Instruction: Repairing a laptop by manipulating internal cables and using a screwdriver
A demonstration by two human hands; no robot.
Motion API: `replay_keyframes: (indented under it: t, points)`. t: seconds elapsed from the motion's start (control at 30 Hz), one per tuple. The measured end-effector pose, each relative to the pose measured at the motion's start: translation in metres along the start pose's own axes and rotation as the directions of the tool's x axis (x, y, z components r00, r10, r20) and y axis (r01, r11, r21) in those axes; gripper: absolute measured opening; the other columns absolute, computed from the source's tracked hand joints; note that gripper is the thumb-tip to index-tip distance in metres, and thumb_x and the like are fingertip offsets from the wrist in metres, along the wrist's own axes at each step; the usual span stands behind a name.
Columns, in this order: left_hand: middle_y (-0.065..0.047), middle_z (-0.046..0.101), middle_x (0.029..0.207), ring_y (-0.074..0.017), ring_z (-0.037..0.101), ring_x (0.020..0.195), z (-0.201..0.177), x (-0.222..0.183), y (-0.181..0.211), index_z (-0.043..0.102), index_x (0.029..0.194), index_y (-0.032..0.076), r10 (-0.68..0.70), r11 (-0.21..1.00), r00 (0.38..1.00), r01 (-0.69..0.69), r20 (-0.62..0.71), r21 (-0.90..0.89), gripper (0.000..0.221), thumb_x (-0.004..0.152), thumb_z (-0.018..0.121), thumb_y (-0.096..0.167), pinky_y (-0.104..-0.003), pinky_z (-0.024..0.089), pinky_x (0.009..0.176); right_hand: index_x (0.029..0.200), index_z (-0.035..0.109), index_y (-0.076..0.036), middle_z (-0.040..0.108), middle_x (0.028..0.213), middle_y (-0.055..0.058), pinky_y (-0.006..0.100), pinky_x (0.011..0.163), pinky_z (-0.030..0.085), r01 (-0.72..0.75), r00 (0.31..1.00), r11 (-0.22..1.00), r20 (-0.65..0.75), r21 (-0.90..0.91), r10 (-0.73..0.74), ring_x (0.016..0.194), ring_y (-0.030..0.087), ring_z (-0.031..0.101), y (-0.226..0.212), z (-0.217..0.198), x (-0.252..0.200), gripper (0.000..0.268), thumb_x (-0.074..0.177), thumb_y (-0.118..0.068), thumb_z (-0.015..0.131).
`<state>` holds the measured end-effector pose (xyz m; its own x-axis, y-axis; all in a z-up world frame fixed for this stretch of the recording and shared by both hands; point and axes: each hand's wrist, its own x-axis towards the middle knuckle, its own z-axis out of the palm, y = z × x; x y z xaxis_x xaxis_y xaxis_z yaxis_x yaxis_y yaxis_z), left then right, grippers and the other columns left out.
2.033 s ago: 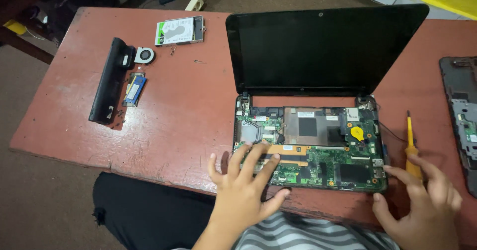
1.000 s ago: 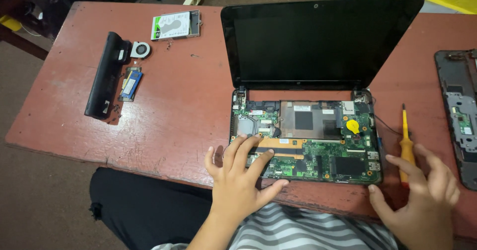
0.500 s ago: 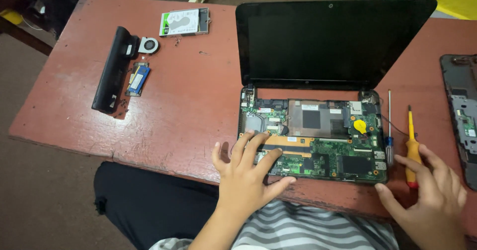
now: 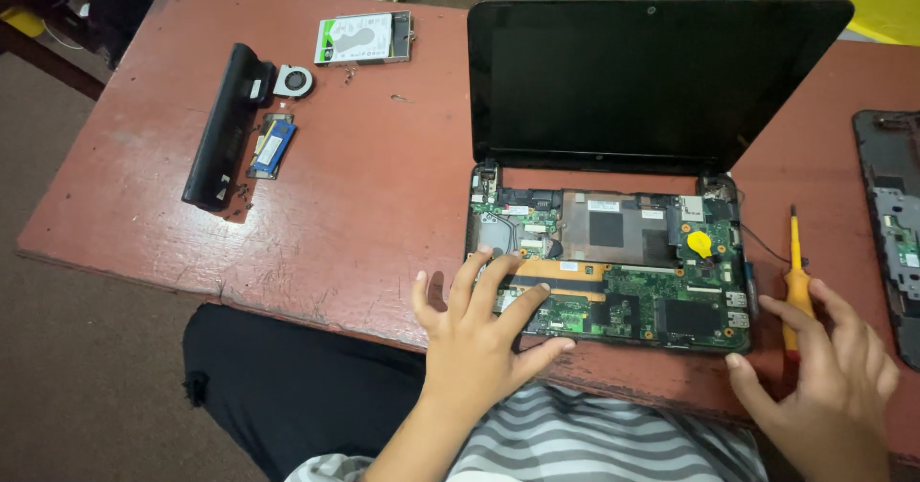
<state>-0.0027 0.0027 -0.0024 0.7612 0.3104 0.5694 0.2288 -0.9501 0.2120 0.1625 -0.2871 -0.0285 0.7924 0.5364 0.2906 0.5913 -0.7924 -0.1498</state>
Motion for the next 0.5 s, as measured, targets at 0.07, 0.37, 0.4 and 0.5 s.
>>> replay_keyframes:
  t: [0.07,0.37,0.4,0.5]
  points:
    - [-0.001,0.062,0.134,-0.0261,0.055,0.131,0.0013,-0.0012,-0.0002,0.069,0.108,0.032,0.005,1.000,1.000,-0.005,0.001,0.001,0.045,0.090,0.057,0.071,-0.067,0.020,0.106,0.142,0.066,-0.015,0.051,0.164,0.016,0.060,0.115,0.036,-0.006,1.000,1.000,-0.007,0.016,0.007,0.144,0.044,0.050,-0.0017,-0.0008,-0.0008,0.071,0.075,-0.038,0.073]
    - [-0.001,0.066,0.130,-0.0272,0.061,0.125,0.0011,-0.0022,-0.0004,0.068,0.099,0.027,0.030,0.998,0.998,-0.034,-0.060,-0.053,0.039,0.090,0.066,0.065,-0.062,0.023,0.106,0.141,0.069,-0.016,0.056,0.163,0.016,0.060,0.114,0.041,0.015,0.999,0.999,-0.047,-0.047,-0.017,0.143,0.045,0.055,-0.0007,0.0038,-0.0034,0.067,0.077,-0.038,0.073]
    - [-0.001,0.066,0.129,-0.0272,0.061,0.125,0.0017,-0.0032,0.0000,0.069,0.097,0.026,0.016,0.998,0.998,-0.020,-0.065,-0.061,0.040,0.089,0.066,0.065,-0.061,0.022,0.107,0.141,0.069,-0.017,0.057,0.164,0.016,0.061,0.114,0.042,0.018,0.998,0.998,-0.060,-0.059,-0.021,0.142,0.045,0.056,0.0007,0.0056,-0.0045,0.067,0.077,-0.038,0.073]
    - [0.000,0.066,0.130,-0.0260,0.062,0.124,0.0009,-0.0030,0.0001,0.068,0.097,0.026,0.022,0.999,0.997,-0.026,-0.072,-0.048,0.040,0.089,0.067,0.065,-0.060,0.023,0.107,0.141,0.069,-0.015,0.055,0.166,0.016,0.061,0.113,0.041,0.036,0.997,0.999,-0.064,-0.030,-0.037,0.143,0.045,0.055,0.0021,0.0058,-0.0029,0.070,0.075,-0.038,0.073]
